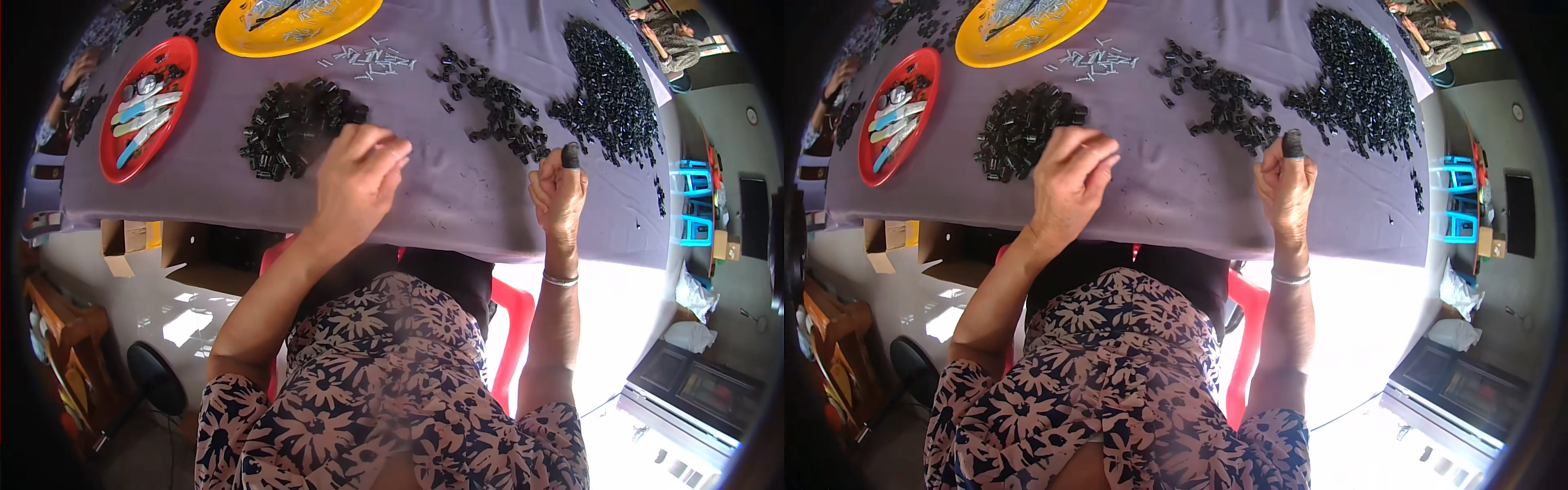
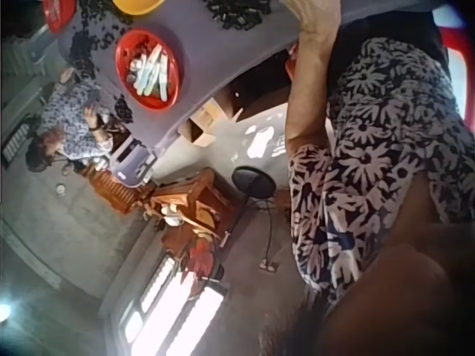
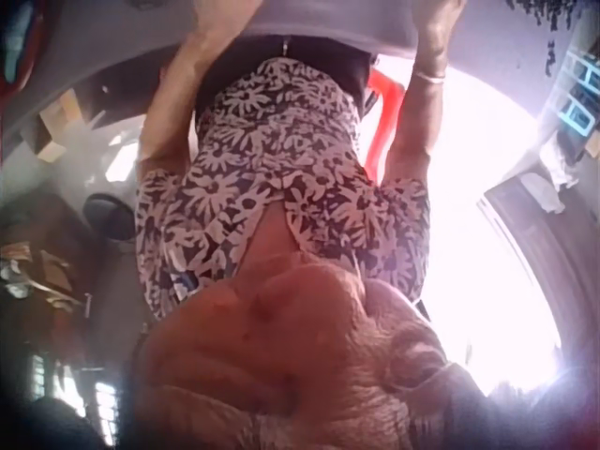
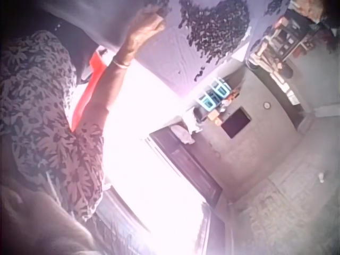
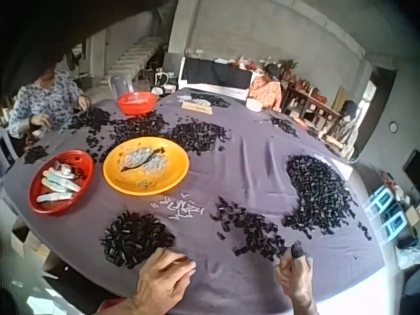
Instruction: Sorting and inspecting small black plastic components on a table.
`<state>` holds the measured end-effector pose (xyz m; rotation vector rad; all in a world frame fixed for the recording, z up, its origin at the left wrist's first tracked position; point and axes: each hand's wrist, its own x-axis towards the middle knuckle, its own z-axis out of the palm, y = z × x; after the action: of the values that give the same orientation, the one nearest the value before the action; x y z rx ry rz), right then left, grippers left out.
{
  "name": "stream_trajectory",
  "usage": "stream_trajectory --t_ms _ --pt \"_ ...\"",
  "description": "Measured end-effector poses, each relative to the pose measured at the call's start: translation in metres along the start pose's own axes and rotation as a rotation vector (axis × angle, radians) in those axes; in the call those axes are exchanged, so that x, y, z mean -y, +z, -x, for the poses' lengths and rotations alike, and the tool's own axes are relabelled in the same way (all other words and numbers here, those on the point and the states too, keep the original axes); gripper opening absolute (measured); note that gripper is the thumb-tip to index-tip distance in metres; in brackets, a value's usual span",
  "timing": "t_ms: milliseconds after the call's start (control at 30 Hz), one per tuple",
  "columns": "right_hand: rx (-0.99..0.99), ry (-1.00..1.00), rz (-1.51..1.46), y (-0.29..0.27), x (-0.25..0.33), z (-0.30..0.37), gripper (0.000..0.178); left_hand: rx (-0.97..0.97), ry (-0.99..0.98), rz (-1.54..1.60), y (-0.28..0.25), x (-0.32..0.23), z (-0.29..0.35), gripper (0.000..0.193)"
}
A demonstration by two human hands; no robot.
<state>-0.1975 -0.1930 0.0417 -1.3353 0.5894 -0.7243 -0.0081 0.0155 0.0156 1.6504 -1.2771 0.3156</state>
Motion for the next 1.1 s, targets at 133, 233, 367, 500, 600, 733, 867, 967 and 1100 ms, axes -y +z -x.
stream_trajectory --t_ms 133,233,367,500,600,733,867,967,1100 --pt "-0.054 0.043 0.28 0.016 0.009 -0.013 0.017 0.189 -0.152 0.16 0.01 -0.004 0.01 0.017" --pt "0.116 -0.435 0.781 0.044 -0.002 -0.035 0.016 0.228 -0.203 0.239 0.006 -0.001 0.006 0.017" --pt "0.267 -0.527 1.067 0.065 -0.002 -0.051 0.031 0.215 -0.259 0.311 0.005 0.003 0.006 0.017" --pt "0.343 -0.636 1.303 0.083 -0.008 -0.064 0.027 0.215 -0.198 0.263 0.008 0.005 0.007 0.019" --pt "0.413 -0.692 1.305 0.087 -0.007 -0.063 0.03 0.211 -0.176 0.262 0.009 0.004 0.007 0.02" --pt "0.404 -0.584 1.248 0.094 0.0 -0.052 0.029 0.207 -0.207 0.253 0.009 0.003 0.008 0.025" --pt "0.324 -0.401 0.979 0.109 -0.001 -0.028 0.024 0.105 -0.325 0.335 0.005 0.004 0.006 0.029" --pt "0.28 -0.081 0.471 0.119 -0.013 -0.01 0.027 0.105 -0.467 0.555 0.0 0.006 0.0 0.028" --pt "0.337 -0.083 0.348 0.126 -0.013 -0.003 0.032 0.103 -0.647 0.938 0.005 0.015 0.003 0.024"
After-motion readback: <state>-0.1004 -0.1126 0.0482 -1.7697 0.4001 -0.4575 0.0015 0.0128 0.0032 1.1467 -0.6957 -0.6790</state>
